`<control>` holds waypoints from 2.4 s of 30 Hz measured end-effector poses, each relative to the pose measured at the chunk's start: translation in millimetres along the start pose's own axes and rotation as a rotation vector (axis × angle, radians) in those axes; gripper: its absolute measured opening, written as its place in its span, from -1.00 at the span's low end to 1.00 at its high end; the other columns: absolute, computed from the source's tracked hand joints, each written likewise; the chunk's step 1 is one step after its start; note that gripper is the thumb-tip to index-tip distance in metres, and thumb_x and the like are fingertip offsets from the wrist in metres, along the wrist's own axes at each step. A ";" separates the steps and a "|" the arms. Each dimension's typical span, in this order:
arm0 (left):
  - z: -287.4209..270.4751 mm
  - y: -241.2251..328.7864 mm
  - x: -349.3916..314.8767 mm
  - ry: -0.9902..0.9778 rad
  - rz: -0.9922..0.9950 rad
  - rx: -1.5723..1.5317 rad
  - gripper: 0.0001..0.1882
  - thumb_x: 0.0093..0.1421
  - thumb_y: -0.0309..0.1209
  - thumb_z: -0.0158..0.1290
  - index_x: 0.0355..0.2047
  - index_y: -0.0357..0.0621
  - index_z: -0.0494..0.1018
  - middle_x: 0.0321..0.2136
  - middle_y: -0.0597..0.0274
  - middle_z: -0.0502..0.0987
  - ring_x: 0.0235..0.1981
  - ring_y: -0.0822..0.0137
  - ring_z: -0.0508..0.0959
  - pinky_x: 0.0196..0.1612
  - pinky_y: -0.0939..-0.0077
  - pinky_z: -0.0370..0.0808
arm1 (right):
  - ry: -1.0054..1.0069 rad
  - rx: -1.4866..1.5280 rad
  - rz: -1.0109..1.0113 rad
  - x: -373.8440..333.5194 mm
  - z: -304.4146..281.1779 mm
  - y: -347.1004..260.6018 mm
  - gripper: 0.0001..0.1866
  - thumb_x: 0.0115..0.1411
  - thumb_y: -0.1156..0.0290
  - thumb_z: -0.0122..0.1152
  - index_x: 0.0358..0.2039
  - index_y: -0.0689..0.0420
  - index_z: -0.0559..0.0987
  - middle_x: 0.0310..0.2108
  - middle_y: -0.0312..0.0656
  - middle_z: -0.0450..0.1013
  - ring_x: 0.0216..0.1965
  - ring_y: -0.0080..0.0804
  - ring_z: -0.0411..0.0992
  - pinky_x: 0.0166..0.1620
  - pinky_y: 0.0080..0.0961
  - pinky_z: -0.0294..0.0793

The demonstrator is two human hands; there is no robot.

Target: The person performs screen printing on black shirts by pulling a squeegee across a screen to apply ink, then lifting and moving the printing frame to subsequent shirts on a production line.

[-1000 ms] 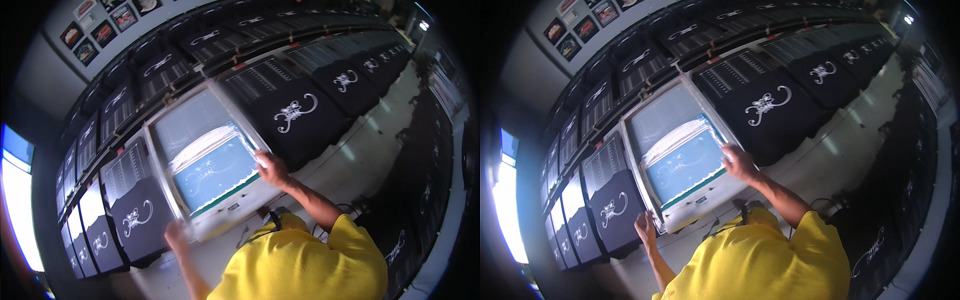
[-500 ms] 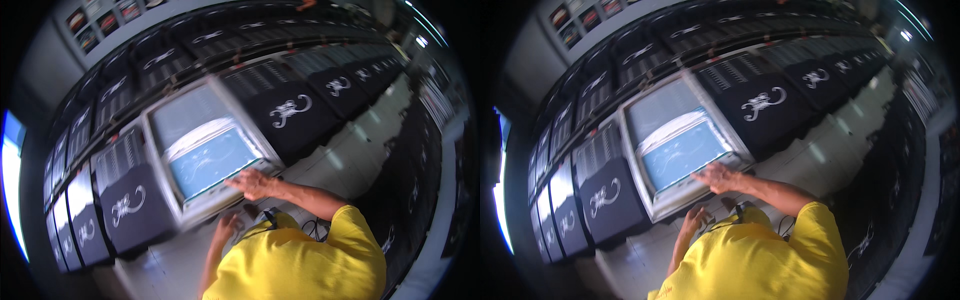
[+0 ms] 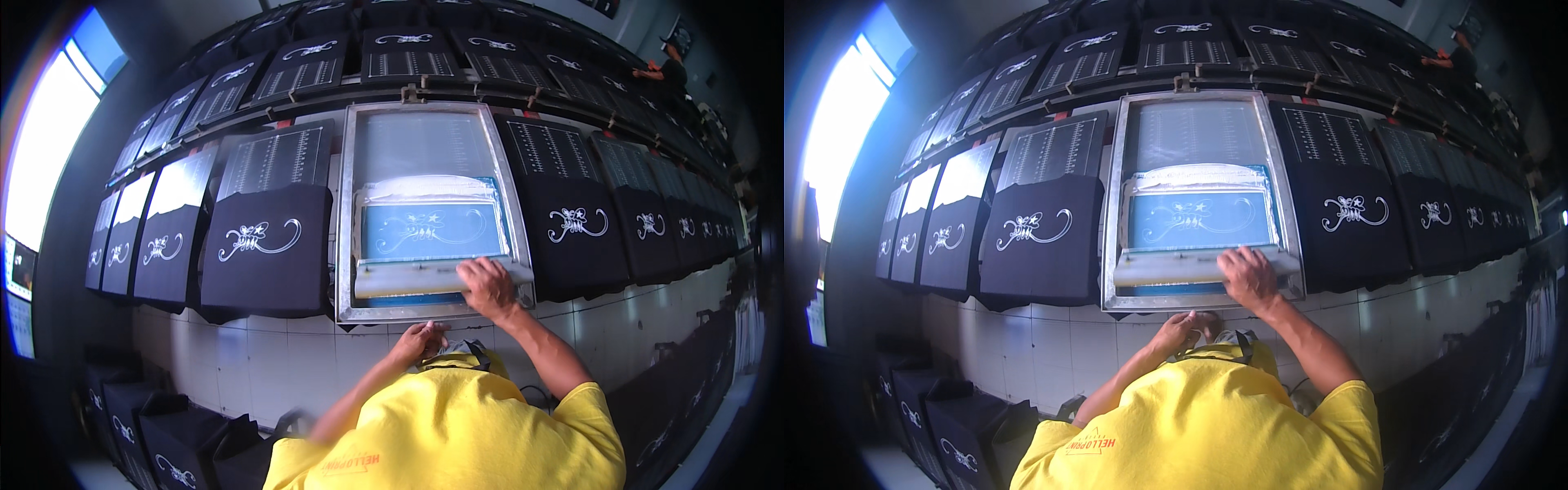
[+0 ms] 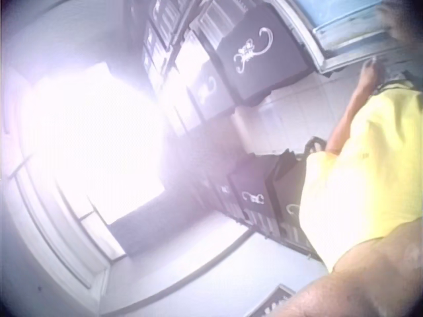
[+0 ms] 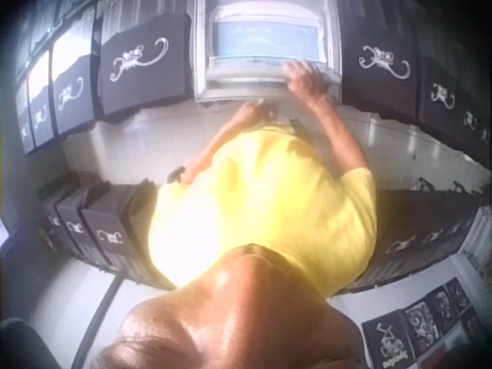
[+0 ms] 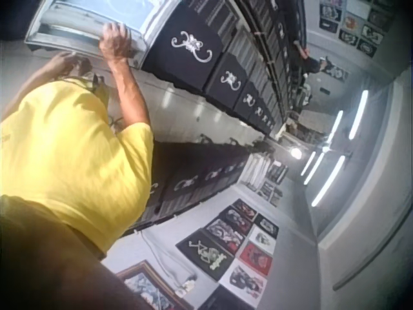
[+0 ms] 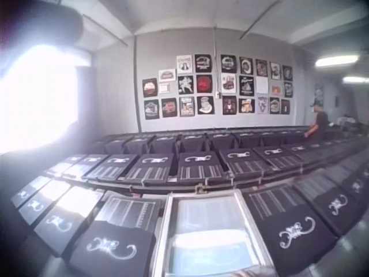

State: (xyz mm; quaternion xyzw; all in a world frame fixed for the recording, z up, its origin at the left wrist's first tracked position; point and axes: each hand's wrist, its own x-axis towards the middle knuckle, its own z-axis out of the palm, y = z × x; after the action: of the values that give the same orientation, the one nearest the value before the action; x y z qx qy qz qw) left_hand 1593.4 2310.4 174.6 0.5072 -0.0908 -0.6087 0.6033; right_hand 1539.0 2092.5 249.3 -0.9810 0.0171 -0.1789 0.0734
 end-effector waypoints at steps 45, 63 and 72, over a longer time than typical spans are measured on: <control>-3.3 -11.8 14.5 0.116 -0.127 -0.222 -0.66 0.46 -0.13 -0.20 -0.38 -0.02 0.37 -0.69 0.57 0.14 -0.70 0.60 0.07 -0.63 0.62 -0.02 | -0.198 0.047 0.128 170.0 41.1 131.7 -0.70 -0.21 0.32 0.37 -0.40 0.14 0.62 -0.37 -0.05 0.58 -0.27 0.02 0.55 -0.17 -0.19 0.55; -8.7 -10.6 16.1 0.029 -0.138 -0.332 -0.70 0.46 -0.18 -0.19 -0.41 0.02 0.34 -0.69 0.56 0.09 -0.71 0.57 0.04 -0.63 0.57 -0.05 | -0.295 0.056 0.024 6.8 2.4 11.7 -0.62 -0.16 0.44 0.31 -0.24 0.11 0.51 -0.27 -0.18 0.41 -0.15 -0.15 0.43 -0.14 -0.22 0.46; -12.1 -14.6 19.1 -0.036 -0.190 -0.539 -0.69 0.46 -0.20 -0.19 -0.43 -0.01 0.33 -0.70 0.52 0.13 -0.73 0.56 0.04 -0.67 0.59 -0.04 | -0.133 0.126 0.023 17.4 -7.3 15.5 -0.76 -0.13 0.47 0.28 -0.39 0.12 0.48 -0.40 -0.19 0.46 -0.27 -0.16 0.46 -0.21 -0.22 0.46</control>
State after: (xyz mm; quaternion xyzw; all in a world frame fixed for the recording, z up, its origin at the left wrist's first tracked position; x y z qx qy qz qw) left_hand 1597.5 2304.4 148.7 0.3239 0.1116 -0.6737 0.6548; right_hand 1552.6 2075.2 259.8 -0.9839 0.0119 -0.1132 0.1379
